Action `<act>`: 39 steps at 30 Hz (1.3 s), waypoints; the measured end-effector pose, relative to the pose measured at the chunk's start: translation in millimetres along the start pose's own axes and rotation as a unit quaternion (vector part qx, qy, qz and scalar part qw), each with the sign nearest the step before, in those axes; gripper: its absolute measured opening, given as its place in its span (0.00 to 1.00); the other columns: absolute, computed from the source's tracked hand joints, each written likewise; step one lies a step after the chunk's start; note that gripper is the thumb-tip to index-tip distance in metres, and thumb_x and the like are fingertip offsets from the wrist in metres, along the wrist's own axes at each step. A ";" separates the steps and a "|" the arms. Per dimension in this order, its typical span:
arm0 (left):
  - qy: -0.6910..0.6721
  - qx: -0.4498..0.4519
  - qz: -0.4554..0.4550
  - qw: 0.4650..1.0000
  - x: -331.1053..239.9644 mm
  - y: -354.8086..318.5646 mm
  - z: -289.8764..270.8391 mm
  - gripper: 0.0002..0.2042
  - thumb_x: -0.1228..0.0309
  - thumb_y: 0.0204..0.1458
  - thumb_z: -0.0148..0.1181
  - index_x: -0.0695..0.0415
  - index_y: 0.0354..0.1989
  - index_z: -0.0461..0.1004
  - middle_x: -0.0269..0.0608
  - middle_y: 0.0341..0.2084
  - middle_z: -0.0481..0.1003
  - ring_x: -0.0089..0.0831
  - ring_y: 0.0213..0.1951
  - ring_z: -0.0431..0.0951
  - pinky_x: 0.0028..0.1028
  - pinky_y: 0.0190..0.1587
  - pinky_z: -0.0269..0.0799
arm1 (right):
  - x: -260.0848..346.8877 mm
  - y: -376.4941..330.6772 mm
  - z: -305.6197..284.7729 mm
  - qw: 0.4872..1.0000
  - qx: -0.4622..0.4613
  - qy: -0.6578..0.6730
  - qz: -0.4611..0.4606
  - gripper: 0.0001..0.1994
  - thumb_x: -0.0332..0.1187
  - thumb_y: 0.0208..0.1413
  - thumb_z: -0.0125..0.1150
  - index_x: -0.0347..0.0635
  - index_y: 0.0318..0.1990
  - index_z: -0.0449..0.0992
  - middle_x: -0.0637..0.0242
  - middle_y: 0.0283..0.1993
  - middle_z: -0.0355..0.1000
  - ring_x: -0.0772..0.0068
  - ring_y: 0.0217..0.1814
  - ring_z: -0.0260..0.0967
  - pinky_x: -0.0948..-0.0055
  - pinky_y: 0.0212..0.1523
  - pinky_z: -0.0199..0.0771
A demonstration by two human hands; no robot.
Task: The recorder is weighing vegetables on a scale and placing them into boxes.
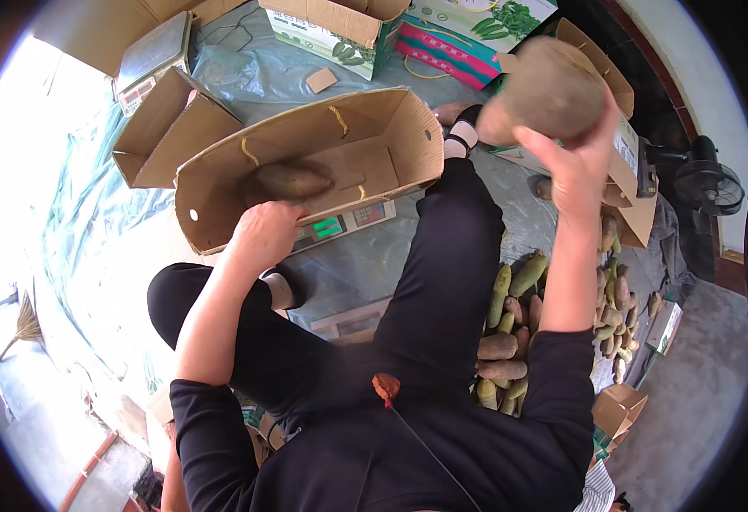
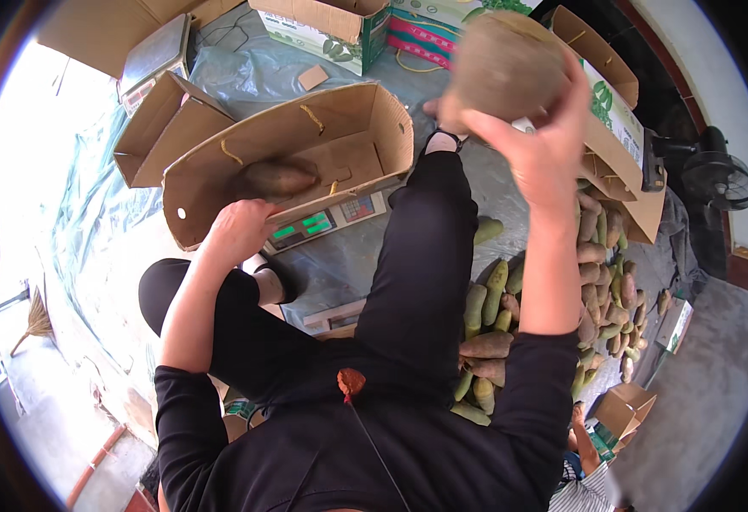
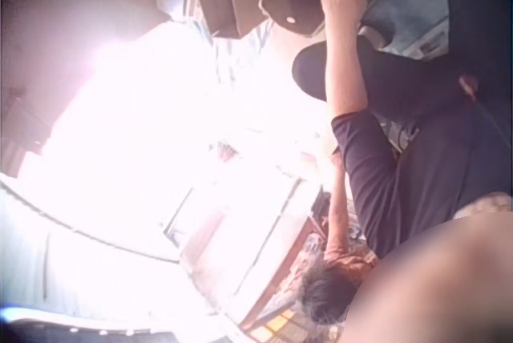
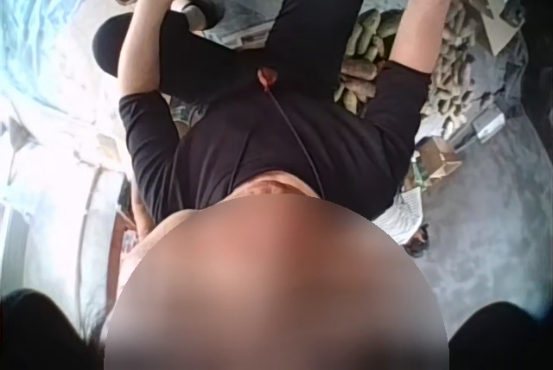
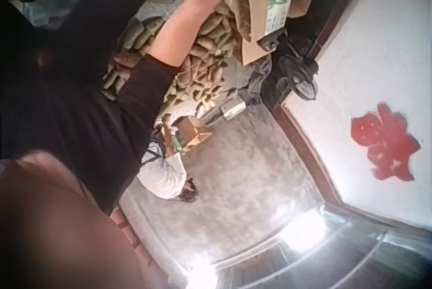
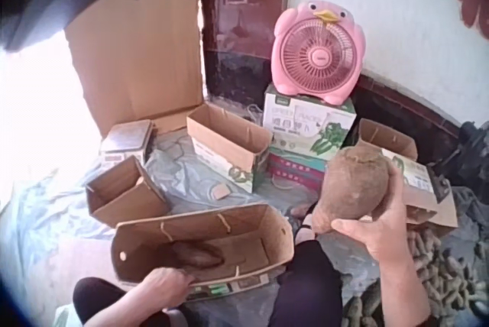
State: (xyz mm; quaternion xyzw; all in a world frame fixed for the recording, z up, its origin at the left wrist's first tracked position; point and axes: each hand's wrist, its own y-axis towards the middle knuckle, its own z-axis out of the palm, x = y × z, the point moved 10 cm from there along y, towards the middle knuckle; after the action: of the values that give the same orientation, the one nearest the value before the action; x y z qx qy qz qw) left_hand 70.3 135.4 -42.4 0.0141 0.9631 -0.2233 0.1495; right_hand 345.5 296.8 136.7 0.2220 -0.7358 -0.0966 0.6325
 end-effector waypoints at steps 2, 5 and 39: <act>0.011 -0.005 0.007 1.000 1.3 0.2 1.1 0.16 0.76 0.45 0.50 0.53 0.42 0.77 0.48 0.31 0.77 0.45 0.38 0.77 0.38 0.42 0.73 | 14.6 8.6 46.5 0.996 0.070 -0.039 -0.044 0.43 0.28 0.31 0.74 0.41 0.59 0.57 0.61 0.55 0.62 0.65 0.55 0.64 0.65 0.53 0.69; 0.017 0.001 0.012 1.000 0.2 1.5 2.5 0.16 0.77 0.44 0.50 0.54 0.42 0.77 0.48 0.31 0.77 0.45 0.38 0.77 0.38 0.42 0.73 | 6.2 2.8 123.8 0.980 0.184 -0.056 -0.047 0.42 0.29 0.28 0.75 0.45 0.57 0.60 0.59 0.53 0.64 0.60 0.56 0.64 0.65 0.52 0.69; -0.015 0.026 0.012 0.999 -10.6 4.1 1.0 0.14 0.70 0.47 0.58 0.59 0.43 0.75 0.53 0.36 0.75 0.51 0.41 0.74 0.41 0.43 0.69 | -83.2 2.9 64.6 0.955 0.239 -0.085 0.157 0.18 0.28 0.52 0.59 0.31 0.50 0.69 0.62 0.36 0.75 0.74 0.38 0.72 0.75 0.39 0.72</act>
State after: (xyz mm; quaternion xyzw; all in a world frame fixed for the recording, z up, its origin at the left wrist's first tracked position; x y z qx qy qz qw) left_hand 81.1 139.0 -41.9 0.0264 0.9542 -0.2470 0.1666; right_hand 290.4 327.7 52.3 0.2396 -0.8140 0.1639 0.5032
